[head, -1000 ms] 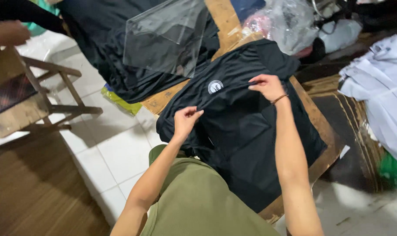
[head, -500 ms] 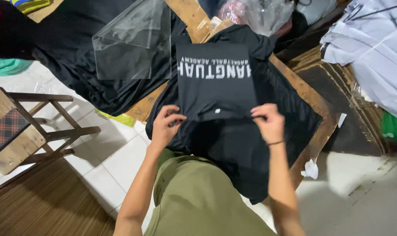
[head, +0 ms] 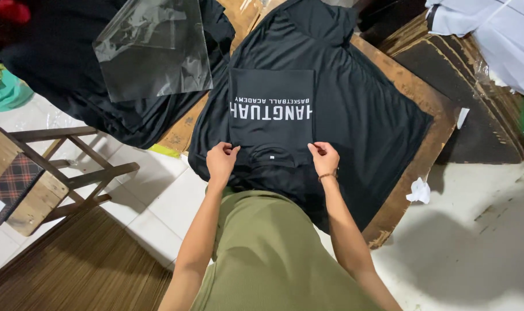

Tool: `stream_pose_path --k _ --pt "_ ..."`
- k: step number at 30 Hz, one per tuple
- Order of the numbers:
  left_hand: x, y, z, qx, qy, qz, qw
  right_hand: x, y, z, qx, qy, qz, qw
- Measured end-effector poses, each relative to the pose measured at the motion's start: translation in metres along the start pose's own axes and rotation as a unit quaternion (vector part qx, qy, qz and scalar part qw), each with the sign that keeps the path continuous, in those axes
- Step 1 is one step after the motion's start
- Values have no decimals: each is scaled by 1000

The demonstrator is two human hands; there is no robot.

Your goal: Folding a black t-shirt and placing it into a clear plastic bag

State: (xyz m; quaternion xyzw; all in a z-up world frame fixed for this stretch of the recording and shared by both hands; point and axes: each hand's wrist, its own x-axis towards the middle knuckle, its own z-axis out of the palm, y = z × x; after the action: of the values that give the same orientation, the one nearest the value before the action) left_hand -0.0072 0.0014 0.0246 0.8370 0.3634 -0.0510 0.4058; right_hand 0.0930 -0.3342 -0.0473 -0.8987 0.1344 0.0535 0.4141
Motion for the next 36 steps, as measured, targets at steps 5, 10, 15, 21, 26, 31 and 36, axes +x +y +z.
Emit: stream_pose_path --k 5,10,15,21,26,31,36 --pt "0 2 3 -56 36 -9 998 8 -5 -10 -44 27 -11 999" --pt "-2 -10 13 -69 85 -2 994 -1 -11 -16 -17 43 -20 999" --pt "2 -14 8 -49 39 -39 997 11 4 -9 -65 -25 -27 997" --pt "23 22 -11 -1 58 -17 998 32 -47 1 -110 3 -80 991" --pt "57 23 8 10 96 34 995 50 -60 24 -158 24 -130 979" --pt "44 27 10 6 154 48 987 41 -62 28 -191 53 -112 974" --pt "52 33 36 172 240 99 950 52 -65 35 -250 74 -83 962"
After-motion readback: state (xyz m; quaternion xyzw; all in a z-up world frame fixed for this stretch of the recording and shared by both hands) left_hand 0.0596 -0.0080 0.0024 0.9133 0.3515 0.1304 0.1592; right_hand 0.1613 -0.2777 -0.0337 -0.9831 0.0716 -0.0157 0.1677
